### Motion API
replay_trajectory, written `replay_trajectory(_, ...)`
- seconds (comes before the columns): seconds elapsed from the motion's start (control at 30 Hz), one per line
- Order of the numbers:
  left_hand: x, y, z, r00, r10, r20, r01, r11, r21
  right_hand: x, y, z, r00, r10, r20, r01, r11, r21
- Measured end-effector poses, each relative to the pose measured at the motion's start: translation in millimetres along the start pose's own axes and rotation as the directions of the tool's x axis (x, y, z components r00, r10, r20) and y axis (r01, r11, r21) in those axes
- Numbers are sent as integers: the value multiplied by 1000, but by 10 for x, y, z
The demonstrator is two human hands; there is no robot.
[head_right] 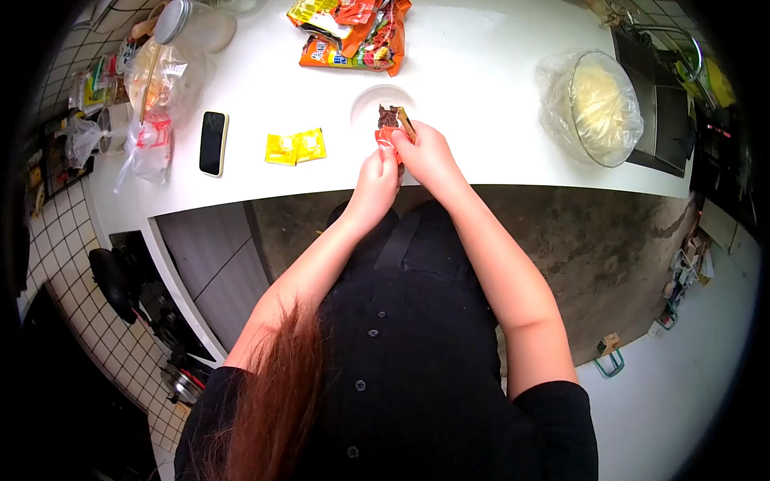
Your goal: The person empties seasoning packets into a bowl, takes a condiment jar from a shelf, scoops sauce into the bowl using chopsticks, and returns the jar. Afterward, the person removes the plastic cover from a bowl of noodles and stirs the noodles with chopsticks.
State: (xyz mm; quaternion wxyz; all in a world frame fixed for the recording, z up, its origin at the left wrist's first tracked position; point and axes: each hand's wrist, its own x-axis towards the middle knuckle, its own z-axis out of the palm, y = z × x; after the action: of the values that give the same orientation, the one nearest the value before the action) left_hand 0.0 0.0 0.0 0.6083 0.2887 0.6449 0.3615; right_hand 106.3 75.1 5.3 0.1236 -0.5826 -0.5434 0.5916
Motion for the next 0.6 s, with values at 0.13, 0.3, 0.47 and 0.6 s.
replay_trajectory(0.13,-56,119,68,995,99,-11,-99,994,46,-93,-113,3,997,6,-76,-11,998,-54)
replay_trajectory(0.3,-49,126,51,988,149,-31,-146,986,76,-42,-101,-15,999,-32,-28,29,994,-110)
replay_trajectory(0.47,-36,88,102,957,273,-99,-253,951,175,23,-73,-53,999,-17,43,26,975,-220)
replay_trajectory(0.6,-30,130,104,961,266,-75,-231,922,310,54,-118,-57,1000,6,24,0,970,-241)
